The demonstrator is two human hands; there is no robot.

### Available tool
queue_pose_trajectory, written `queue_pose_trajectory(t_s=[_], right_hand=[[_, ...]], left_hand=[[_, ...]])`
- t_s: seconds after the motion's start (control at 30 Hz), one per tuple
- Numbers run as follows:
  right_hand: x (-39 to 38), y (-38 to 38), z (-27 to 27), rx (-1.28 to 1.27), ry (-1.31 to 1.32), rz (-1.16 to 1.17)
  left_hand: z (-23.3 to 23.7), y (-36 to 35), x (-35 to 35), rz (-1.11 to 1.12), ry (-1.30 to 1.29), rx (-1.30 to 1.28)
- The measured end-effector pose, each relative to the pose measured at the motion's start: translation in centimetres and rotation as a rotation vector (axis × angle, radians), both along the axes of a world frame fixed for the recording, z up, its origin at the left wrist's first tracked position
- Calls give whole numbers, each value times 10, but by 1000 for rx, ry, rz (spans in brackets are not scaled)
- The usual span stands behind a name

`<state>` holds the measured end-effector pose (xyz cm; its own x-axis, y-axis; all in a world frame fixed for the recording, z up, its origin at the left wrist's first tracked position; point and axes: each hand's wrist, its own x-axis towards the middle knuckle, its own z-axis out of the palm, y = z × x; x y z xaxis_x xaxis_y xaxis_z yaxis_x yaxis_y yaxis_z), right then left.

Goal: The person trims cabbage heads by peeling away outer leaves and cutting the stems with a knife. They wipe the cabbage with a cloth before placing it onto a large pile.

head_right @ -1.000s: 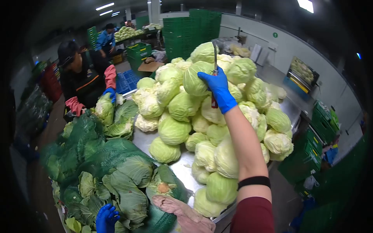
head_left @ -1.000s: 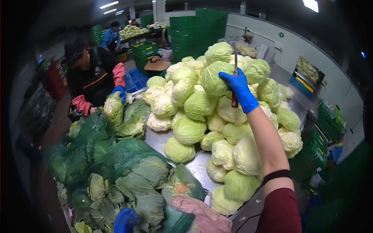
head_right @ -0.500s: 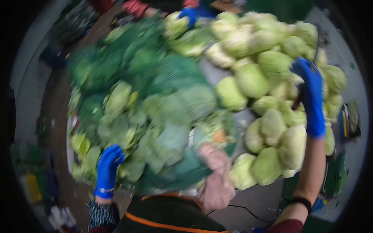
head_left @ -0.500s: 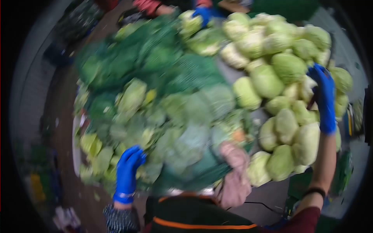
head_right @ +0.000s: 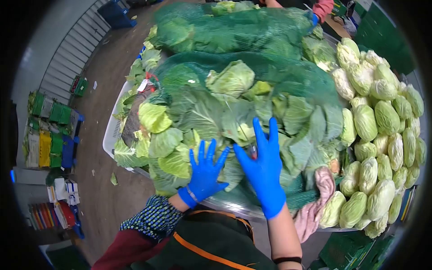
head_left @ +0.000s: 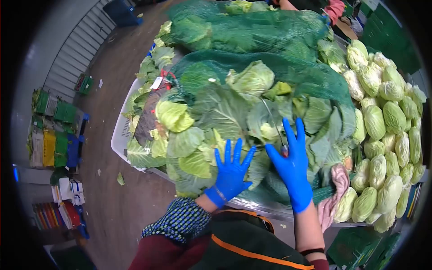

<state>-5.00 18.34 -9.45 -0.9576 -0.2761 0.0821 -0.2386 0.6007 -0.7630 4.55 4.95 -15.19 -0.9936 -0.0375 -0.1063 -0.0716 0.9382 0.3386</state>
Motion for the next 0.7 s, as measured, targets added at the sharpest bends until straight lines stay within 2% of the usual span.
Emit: queue_pose_trajectory(t_s=[0.03,0.07,0.1,0.13,0.17,0.2,0.23,0.27,0.3,0.33,0.4,0.47,0.5,0.53,0.57,0.6,0.63,0.67,0.7], right_hand=[[-6,-21,-12,12,7,12],[-16,-42,-39,201,93,-34],[-25,-62,-66,387,181,-83],[-28,-76,-91,397,190,-75],[-25,-84,-115,357,30,-50],[-18,-103,-115,321,-135,-30],[-12,-118,-116,344,-139,-27],[-4,-132,-115,276,-265,-27],[6,-151,-110,203,-392,-33],[18,-174,-113,156,-284,-57],[29,-224,-109,186,-331,36],[50,-284,-120,-63,-417,153],[61,-320,-114,-45,-479,197],[75,-354,-149,-16,-168,259],[80,-393,-143,127,-266,321],[88,-431,-161,-18,-237,343],[92,-461,-150,-128,-245,366],[100,-487,-154,-364,-261,374],[107,-502,-140,-452,-207,366]], left_hand=[[-15,-12,4,-78,-25,0],[-53,-19,11,-124,99,-141],[-72,-30,16,-154,108,-216],[-81,-44,17,-187,114,-289],[-74,-59,17,-187,45,-271],[-79,-79,22,-186,44,-251],[-86,-95,28,-173,23,-197],[-92,-109,36,-158,0,-141],[-93,-133,43,-188,65,-229],[-88,-155,49,-177,16,-269],[-101,-212,67,-188,3,-338],[-101,-279,79,313,-293,310],[-92,-315,91,136,-294,63],[-78,-353,99,-39,-278,-184],[-67,-383,102,-25,-321,-274],[-62,-414,106,-6,-368,-364],[-73,-455,116,-34,-255,-432],[-42,-475,104,-23,-342,-426],[-59,-520,112,-100,-190,-531]])
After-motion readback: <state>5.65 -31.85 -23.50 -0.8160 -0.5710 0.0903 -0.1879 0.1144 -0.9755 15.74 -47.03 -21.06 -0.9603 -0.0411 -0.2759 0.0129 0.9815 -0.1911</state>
